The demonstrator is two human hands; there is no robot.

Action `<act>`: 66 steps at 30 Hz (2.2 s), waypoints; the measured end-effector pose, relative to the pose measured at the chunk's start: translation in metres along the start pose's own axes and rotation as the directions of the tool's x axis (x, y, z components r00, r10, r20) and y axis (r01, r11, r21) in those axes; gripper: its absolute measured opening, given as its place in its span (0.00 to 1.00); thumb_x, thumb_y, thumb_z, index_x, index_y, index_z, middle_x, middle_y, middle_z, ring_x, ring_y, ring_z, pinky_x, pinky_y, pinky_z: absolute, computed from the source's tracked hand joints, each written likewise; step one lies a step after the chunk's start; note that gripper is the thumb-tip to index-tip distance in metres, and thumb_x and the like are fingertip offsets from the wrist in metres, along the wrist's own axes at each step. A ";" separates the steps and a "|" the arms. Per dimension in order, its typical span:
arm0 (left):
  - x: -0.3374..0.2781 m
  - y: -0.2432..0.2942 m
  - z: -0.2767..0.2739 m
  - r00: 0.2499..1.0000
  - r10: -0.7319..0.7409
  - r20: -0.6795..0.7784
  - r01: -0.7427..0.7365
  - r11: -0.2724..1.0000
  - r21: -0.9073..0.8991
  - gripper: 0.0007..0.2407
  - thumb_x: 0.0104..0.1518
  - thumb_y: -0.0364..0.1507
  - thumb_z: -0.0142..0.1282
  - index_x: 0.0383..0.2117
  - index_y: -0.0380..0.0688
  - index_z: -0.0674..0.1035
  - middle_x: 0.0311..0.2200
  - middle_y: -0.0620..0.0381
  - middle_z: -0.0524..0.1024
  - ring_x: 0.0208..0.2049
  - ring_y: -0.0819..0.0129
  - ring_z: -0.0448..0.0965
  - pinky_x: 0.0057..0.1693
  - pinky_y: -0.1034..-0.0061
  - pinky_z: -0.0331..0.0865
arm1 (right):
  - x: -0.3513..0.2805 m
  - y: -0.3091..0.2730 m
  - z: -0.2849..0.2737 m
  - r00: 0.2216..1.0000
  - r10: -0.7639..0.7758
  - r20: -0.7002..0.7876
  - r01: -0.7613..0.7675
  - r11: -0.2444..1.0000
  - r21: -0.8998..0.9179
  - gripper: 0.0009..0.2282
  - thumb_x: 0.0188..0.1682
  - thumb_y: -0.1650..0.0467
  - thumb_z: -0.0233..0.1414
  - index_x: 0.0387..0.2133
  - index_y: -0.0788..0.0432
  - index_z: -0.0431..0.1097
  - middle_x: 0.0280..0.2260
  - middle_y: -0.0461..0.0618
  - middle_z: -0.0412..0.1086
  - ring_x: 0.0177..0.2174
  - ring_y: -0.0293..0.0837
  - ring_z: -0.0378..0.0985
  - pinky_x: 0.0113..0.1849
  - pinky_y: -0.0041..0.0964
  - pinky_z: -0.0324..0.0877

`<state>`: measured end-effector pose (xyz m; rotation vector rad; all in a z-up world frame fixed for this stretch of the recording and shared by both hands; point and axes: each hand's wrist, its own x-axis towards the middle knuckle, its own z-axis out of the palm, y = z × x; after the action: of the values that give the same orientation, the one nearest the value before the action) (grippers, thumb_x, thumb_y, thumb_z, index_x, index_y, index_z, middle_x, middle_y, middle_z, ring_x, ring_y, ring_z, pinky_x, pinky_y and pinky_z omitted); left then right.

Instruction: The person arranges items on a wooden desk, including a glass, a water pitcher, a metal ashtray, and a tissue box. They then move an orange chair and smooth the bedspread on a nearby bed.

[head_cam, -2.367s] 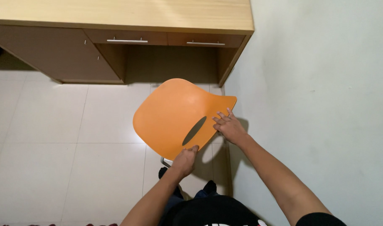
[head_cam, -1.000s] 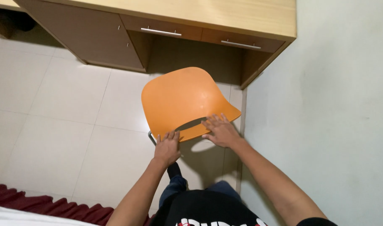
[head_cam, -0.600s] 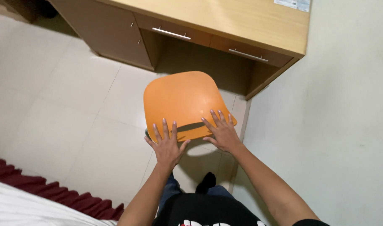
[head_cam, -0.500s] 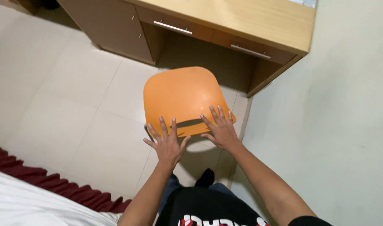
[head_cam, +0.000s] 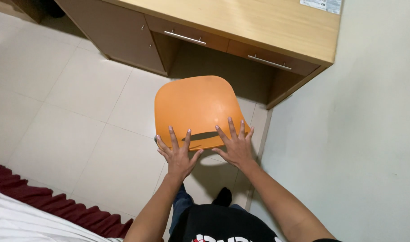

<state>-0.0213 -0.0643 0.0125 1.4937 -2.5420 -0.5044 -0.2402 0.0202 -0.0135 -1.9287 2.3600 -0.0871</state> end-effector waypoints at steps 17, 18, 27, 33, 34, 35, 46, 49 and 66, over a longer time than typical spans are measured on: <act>0.100 -0.062 -0.017 0.982 0.091 0.168 -0.103 0.993 0.063 0.38 0.52 0.59 0.53 0.70 0.68 0.55 0.74 0.45 0.31 0.68 0.19 0.22 0.58 0.12 0.36 | 0.076 -0.016 -0.001 0.978 0.111 0.177 -0.113 0.994 0.001 0.38 0.48 0.39 0.37 0.71 0.36 0.45 0.71 0.59 0.35 0.66 0.66 0.47 0.64 0.64 0.43; 0.101 -0.064 -0.017 0.977 0.086 0.196 -0.104 0.991 0.082 0.38 0.53 0.60 0.52 0.70 0.69 0.55 0.74 0.45 0.30 0.68 0.19 0.21 0.58 0.12 0.35 | 0.078 -0.018 -0.004 0.975 0.111 0.191 -0.116 0.993 0.017 0.37 0.49 0.40 0.37 0.71 0.37 0.45 0.72 0.60 0.36 0.64 0.65 0.53 0.63 0.61 0.48; 0.136 -0.079 -0.033 0.930 0.113 0.351 -0.157 0.983 0.100 0.39 0.53 0.61 0.50 0.71 0.73 0.50 0.75 0.51 0.28 0.69 0.24 0.18 0.59 0.14 0.34 | 0.102 -0.037 -0.023 0.888 0.250 0.385 -0.258 0.966 -0.034 0.40 0.47 0.40 0.40 0.72 0.37 0.40 0.73 0.59 0.30 0.48 0.64 0.76 0.46 0.53 0.75; 0.156 -0.083 -0.039 0.910 0.156 0.385 -0.202 0.976 0.083 0.39 0.52 0.61 0.51 0.71 0.77 0.50 0.75 0.52 0.27 0.70 0.28 0.17 0.61 0.15 0.33 | 0.107 -0.045 -0.035 0.882 0.313 0.352 -0.326 0.945 -0.023 0.41 0.48 0.41 0.42 0.72 0.39 0.37 0.72 0.62 0.29 0.42 0.65 0.80 0.39 0.52 0.78; 0.158 -0.084 -0.038 0.908 0.160 0.387 -0.206 0.975 0.081 0.39 0.52 0.61 0.51 0.71 0.77 0.50 0.75 0.52 0.27 0.70 0.28 0.17 0.61 0.15 0.33 | 0.107 -0.046 -0.034 0.880 0.317 0.353 -0.330 0.944 -0.025 0.41 0.48 0.41 0.42 0.72 0.39 0.37 0.72 0.62 0.29 0.42 0.65 0.80 0.39 0.52 0.78; 0.160 -0.085 -0.038 0.906 0.171 0.387 -0.214 0.974 0.070 0.39 0.51 0.61 0.51 0.71 0.77 0.51 0.75 0.52 0.27 0.70 0.28 0.18 0.61 0.15 0.34 | 0.107 -0.047 -0.034 0.871 0.328 0.365 -0.347 0.938 -0.014 0.41 0.48 0.41 0.42 0.73 0.40 0.36 0.72 0.63 0.29 0.40 0.64 0.80 0.38 0.52 0.78; 0.185 -0.096 -0.036 0.887 0.219 0.407 -0.274 0.958 0.081 0.39 0.50 0.62 0.50 0.71 0.77 0.52 0.75 0.53 0.29 0.71 0.28 0.20 0.62 0.17 0.36 | 0.117 -0.062 -0.041 0.825 0.389 0.409 -0.412 0.911 -0.036 0.44 0.48 0.40 0.38 0.73 0.46 0.33 0.73 0.65 0.31 0.36 0.60 0.82 0.34 0.50 0.80; 0.186 -0.094 -0.036 0.874 0.187 0.449 -0.281 0.948 0.151 0.40 0.50 0.64 0.45 0.72 0.74 0.49 0.75 0.54 0.29 0.71 0.32 0.21 0.64 0.20 0.34 | 0.116 -0.063 -0.030 0.799 0.402 0.447 -0.436 0.900 -0.029 0.42 0.50 0.41 0.37 0.74 0.46 0.33 0.73 0.61 0.31 0.47 0.62 0.76 0.47 0.56 0.72; 0.167 -0.113 -0.089 0.927 0.159 0.339 -0.182 0.983 0.036 0.36 0.62 0.54 0.38 0.73 0.51 0.49 0.75 0.49 0.38 0.74 0.40 0.30 0.67 0.27 0.31 | 0.145 -0.101 -0.055 0.925 0.298 0.238 -0.333 0.934 0.126 0.36 0.53 0.45 0.37 0.72 0.46 0.42 0.72 0.57 0.34 0.70 0.59 0.37 0.64 0.68 0.32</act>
<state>0.0155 -0.2787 0.0476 1.2818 -2.9421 -0.7068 -0.1762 -0.1427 0.0465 -1.3867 2.3961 -0.0451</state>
